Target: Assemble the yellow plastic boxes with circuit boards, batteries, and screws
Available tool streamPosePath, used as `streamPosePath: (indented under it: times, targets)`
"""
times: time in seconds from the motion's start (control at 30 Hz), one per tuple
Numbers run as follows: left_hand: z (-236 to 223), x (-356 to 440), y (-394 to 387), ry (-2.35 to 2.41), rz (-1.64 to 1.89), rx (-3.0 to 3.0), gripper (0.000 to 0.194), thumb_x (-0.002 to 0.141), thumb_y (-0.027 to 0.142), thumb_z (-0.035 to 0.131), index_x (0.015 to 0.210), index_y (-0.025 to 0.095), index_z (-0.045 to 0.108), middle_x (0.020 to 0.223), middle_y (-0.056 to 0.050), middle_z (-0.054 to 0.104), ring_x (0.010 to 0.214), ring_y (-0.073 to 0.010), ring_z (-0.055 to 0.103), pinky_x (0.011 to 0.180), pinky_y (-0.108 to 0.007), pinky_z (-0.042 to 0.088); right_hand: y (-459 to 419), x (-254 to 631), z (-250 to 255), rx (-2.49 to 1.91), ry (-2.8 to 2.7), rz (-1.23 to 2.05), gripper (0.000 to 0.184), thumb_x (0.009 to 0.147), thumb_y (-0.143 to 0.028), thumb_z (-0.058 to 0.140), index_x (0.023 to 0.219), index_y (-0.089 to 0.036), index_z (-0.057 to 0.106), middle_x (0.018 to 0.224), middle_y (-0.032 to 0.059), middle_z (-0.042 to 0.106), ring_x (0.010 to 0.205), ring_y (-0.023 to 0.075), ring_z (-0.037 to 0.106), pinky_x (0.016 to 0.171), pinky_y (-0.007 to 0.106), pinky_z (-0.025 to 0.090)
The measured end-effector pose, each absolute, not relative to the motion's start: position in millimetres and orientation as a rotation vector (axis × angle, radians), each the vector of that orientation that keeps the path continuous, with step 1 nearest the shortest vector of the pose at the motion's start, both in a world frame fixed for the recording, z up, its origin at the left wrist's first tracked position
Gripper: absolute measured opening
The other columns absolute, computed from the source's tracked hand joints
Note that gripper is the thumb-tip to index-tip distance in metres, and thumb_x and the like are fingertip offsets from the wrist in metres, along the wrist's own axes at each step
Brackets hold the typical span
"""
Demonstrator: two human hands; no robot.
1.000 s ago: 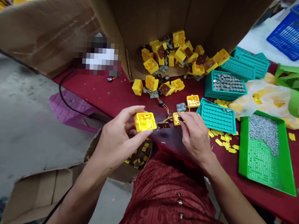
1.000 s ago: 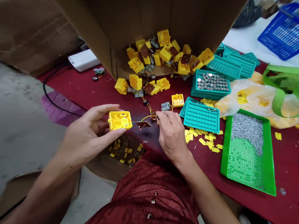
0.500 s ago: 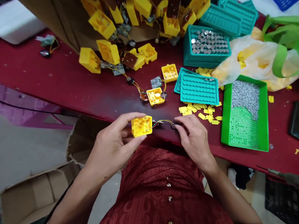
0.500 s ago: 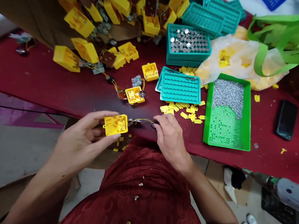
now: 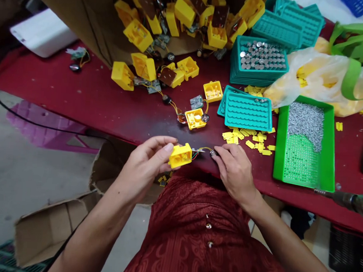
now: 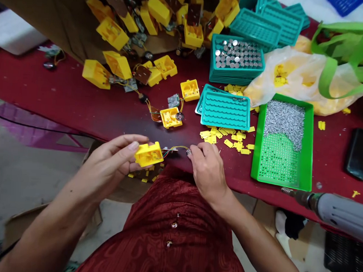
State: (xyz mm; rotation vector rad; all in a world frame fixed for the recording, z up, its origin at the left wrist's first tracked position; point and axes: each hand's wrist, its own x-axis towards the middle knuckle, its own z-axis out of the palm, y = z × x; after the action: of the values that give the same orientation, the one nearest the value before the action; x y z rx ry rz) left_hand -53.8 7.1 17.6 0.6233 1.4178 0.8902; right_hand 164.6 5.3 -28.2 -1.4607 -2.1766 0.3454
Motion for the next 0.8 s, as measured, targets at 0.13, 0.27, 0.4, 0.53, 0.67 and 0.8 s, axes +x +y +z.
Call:
streamPosePath:
  times: [0.13,0.27,0.4,0.53,0.67,0.8]
  targets:
    - [30,-54,7,1.310,0.805,0.464,0.030,0.076,0.034,0.077,0.099,0.016,0.073,0.098,-0.008,0.075,0.083,-0.0179,0.071,0.072,-0.027,0.060,6,167,-30,-1.403,-2.248,0.246,0.019,0.096,-0.019,0.051,0.091,-0.014,0.069,0.087,0.0091,0.064,0.084,0.0195,0.055,0.074,0.033,0.048]
    - [33,-58,4,1.208,0.779,0.364,0.023,0.079,0.029,0.074,0.100,0.019,0.076,0.105,-0.009,0.077,0.090,-0.0204,0.072,0.076,-0.030,0.061,18,168,-12,-1.356,-2.281,0.176,0.019,0.097,-0.019,0.051,0.088,-0.014,0.067,0.086,0.0086,0.064,0.083,0.0190,0.055,0.073,0.032,0.048]
    - [28,-59,0,1.065,0.712,0.202,0.021,0.085,0.026,0.066,0.102,0.017,0.075,0.105,-0.012,0.077,0.094,-0.0268,0.075,0.080,-0.035,0.063,42,161,25,-1.268,-2.352,0.006,0.021,0.098,-0.019,0.048,0.086,-0.015,0.066,0.087,0.0100,0.064,0.084,0.0205,0.054,0.074,0.035,0.048]
    - [21,-53,-1,0.877,0.641,0.011,0.024,0.087,0.027,0.062,0.104,0.014,0.071,0.108,-0.014,0.076,0.098,-0.0288,0.075,0.084,-0.031,0.061,58,156,52,-1.197,-2.452,-0.090,0.022,0.096,-0.014,0.048,0.083,-0.016,0.066,0.085,0.0099,0.063,0.081,0.0216,0.054,0.072,0.037,0.048]
    - [13,-38,0,0.718,0.622,-0.107,0.025,0.084,0.025,0.064,0.104,0.010,0.069,0.108,-0.015,0.076,0.102,-0.0304,0.073,0.088,-0.032,0.059,51,173,55,-1.268,-2.438,-0.061,0.019,0.095,-0.016,0.051,0.086,-0.013,0.067,0.087,0.0123,0.065,0.082,0.0237,0.058,0.071,0.039,0.051]
    - [9,-19,1,0.622,0.671,-0.113,0.024,0.083,0.019,0.062,0.103,0.010,0.070,0.115,-0.014,0.074,0.114,-0.0329,0.067,0.092,-0.039,0.058,29,197,48,-1.488,-2.219,0.197,0.008,0.091,-0.017,0.061,0.093,-0.016,0.069,0.089,0.0073,0.070,0.083,0.0190,0.064,0.075,0.035,0.054]
